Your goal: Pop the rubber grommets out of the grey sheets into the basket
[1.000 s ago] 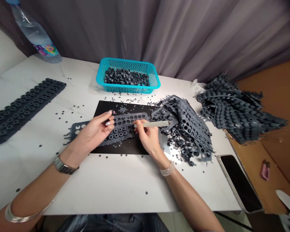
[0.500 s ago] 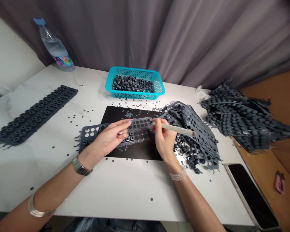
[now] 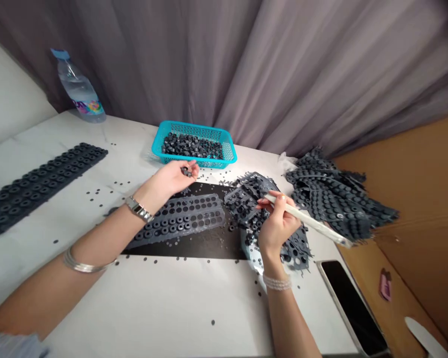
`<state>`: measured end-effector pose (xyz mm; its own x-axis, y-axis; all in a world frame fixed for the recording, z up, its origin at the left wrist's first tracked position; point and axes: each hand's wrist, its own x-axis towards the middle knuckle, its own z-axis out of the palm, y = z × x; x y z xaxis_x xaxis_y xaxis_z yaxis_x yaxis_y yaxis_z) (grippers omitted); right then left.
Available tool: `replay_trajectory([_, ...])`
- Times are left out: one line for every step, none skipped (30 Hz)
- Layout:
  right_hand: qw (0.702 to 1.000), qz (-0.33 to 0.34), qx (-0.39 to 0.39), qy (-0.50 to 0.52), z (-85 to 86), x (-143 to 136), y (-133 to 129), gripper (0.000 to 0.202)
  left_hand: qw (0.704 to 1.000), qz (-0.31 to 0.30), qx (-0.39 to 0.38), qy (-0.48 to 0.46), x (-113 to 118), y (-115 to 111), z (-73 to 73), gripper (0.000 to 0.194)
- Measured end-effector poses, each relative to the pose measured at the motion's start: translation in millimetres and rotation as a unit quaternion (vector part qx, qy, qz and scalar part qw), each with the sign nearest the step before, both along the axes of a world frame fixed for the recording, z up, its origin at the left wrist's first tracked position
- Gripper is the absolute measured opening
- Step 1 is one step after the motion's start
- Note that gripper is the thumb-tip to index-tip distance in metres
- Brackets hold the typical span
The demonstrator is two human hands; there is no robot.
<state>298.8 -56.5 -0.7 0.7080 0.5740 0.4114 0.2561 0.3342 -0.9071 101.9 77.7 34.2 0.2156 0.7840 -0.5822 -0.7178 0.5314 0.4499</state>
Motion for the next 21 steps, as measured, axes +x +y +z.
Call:
replay_trajectory([1.000, 0.008, -0.011, -0.008, -1.0, -3, -1, 0.032, 1.000, 0.019, 0.015, 0.009, -5, 16, 8.8, 0.034])
replay_trajectory([0.999, 0.015, -0.024, -0.017, -2.3, -5, -1, 0.033, 0.999, 0.031, 0.039, 0.017, -9, 31, 19.6, 0.037])
replay_trajectory([0.999, 0.021, -0.038, -0.026, -3.9, -7, -2, 0.033, 0.997, 0.039, 0.065, 0.024, -11, 44, 30.9, 0.044])
replay_trajectory([0.998, 0.027, -0.050, -0.035, -5.5, -9, -2, 0.034, 0.995, 0.041, 0.089, 0.031, -13, 55, 41.2, 0.056])
replay_trajectory([0.997, 0.034, -0.061, -0.041, -7.1, -10, -2, 0.034, 0.993, 0.035, 0.109, 0.041, -14, 63, 49.4, 0.069])
replay_trajectory([0.996, 0.042, -0.069, -0.044, -8.3, -11, -2, 0.035, 0.990, 0.023, 0.124, 0.056, -15, 68, 54.3, 0.081])
replay_trajectory([0.995, 0.051, -0.077, -0.045, -9.0, -11, -2, 0.035, 0.988, 0.011, 0.136, 0.076, -18, 68, 55.7, 0.089])
replay_trajectory([0.994, 0.059, -0.083, -0.044, -9.2, -11, -2, 0.035, 0.983, 0.001, 0.150, 0.102, -21, 65, 53.4, 0.091])
replay_trajectory([0.993, 0.066, -0.088, -0.043, -8.7, -12, -2, 0.035, 0.976, -0.007, 0.173, 0.133, -25, 59, 48.2, 0.091])
replay_trajectory([0.992, 0.073, -0.093, -0.042, -7.9, -13, -3, 0.035, 0.965, -0.013, 0.203, 0.167, -30, 49, 41.0, 0.087])
replay_trajectory([0.991, 0.082, -0.098, -0.040, -7.0, -14, -3, 0.035, 0.947, -0.023, 0.244, 0.207, -35, 37, 32.6, 0.080])
replay_trajectory([0.989, 0.095, -0.104, -0.036, -6.3, -16, -3, 0.035, 0.921, -0.042, 0.291, 0.254, -41, 22, 24.1, 0.070])
replay_trajectory([0.987, 0.115, -0.110, -0.029, -6.2, -19, -3, 0.035, 0.885, -0.074, 0.340, 0.311, -47, 5, 16.2, 0.057])
replay_trajectory([0.983, 0.141, -0.118, -0.017, -6.9, -23, -3, 0.034, 0.836, -0.120, 0.384, 0.374, -53, -12, 9.1, 0.045])
replay_trajectory([0.976, 0.173, -0.130, -0.004, -8.6, -28, -3, 0.034, 0.775, -0.174, 0.421, 0.438, -57, -28, 2.9, 0.034])
replay_trajectory([0.968, 0.208, -0.144, 0.008, -11.0, -34, -3, 0.034, 0.708, -0.229, 0.448, 0.496, -61, -44, -2.6, 0.026])
replay_trajectory([0.957, 0.241, -0.159, 0.014, -14.3, -41, -4, 0.034, 0.643, -0.273, 0.467, 0.542, -64, -58, -7.9, 0.023])
replay_trajectory([0.947, 0.270, -0.175, 0.011, -17.9, -47, -4, 0.033, 0.589, -0.301, 0.482, 0.574, -65, -70, -13.3, 0.021])
replay_trajectory([0.938, 0.292, -0.188, -0.003, -21.8, -54, -5, 0.032, 0.550, -0.315, 0.495, 0.595, -66, -80, -19.1, 0.022])
replay_trajectory([0.930, 0.308, -0.198, -0.026, -25.6, -60, -5, 0.031, 0.524, -0.318, 0.504, 0.608, -67, -86, -25.2, 0.024])
replay_trajectory([0.924, 0.319, -0.205, -0.054, -29.2, -65, -6, 0.030, 0.509, -0.317, 0.512, 0.615, -67, -91, -31.7, 0.026])
